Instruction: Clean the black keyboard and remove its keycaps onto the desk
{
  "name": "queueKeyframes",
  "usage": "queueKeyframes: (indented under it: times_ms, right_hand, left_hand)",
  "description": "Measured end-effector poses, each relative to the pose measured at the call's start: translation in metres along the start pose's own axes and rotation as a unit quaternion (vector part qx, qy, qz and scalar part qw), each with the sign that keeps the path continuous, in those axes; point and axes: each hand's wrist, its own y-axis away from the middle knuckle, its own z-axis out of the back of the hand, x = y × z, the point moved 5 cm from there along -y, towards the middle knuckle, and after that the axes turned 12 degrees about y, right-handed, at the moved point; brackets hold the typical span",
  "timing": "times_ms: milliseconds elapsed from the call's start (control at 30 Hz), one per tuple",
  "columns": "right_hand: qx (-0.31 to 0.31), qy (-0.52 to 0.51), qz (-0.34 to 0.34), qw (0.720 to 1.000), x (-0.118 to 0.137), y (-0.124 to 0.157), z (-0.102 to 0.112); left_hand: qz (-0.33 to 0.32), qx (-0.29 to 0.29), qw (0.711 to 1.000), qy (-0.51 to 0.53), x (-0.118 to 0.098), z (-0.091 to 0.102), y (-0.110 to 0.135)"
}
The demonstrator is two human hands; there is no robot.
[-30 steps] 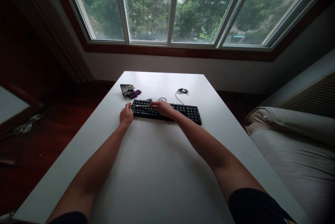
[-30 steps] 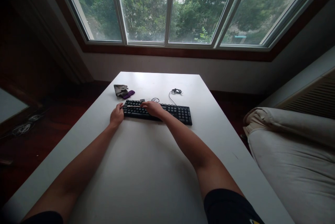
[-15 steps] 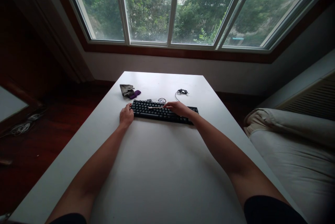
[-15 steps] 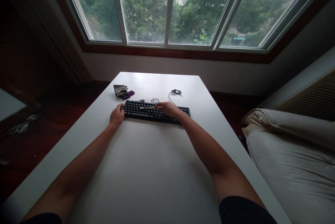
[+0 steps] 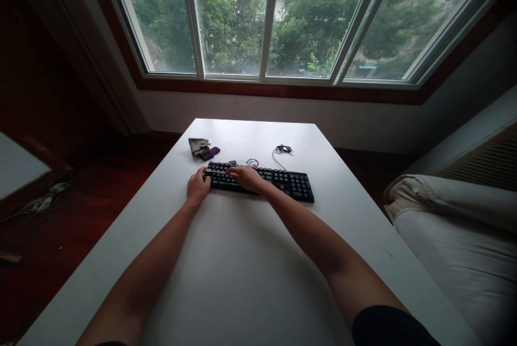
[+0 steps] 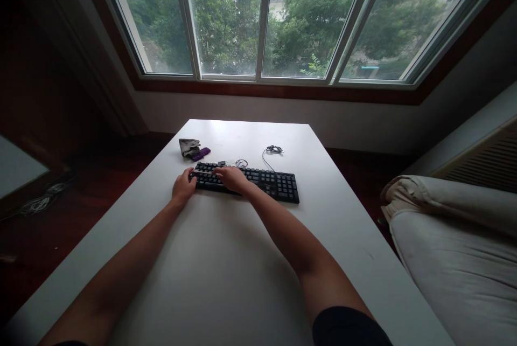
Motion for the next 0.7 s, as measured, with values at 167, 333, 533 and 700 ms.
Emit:
queueKeyframes:
  times_ms: [167, 333, 533, 700]
  right_hand:
    - [-0.002, 0.012, 0.000, 1.000, -0.009, 0.011, 0.001]
    - [0.013, 0.034, 0.004, 0.999, -0.031, 0.033, 0.017]
    - [0.038, 0.001, -0.015, 0.999, -0.070, 0.066, 0.039]
    - [0.040, -0.012, -0.029, 0.999, -0.099, 0.084, 0.044]
  left_hand:
    - [-0.001, 0.000, 1.000, -0.002, 0.000, -0.001, 0.000]
    - [-0.004, -0.001, 1.000, 0.005, 0.000, -0.001, 0.000]
    - [-0.005, -0.001, 1.000, 0.004, -0.001, 0.000, 0.000]
    - [0.004, -0.001, 1.000, -0.003, 0.001, -0.001, -0.002]
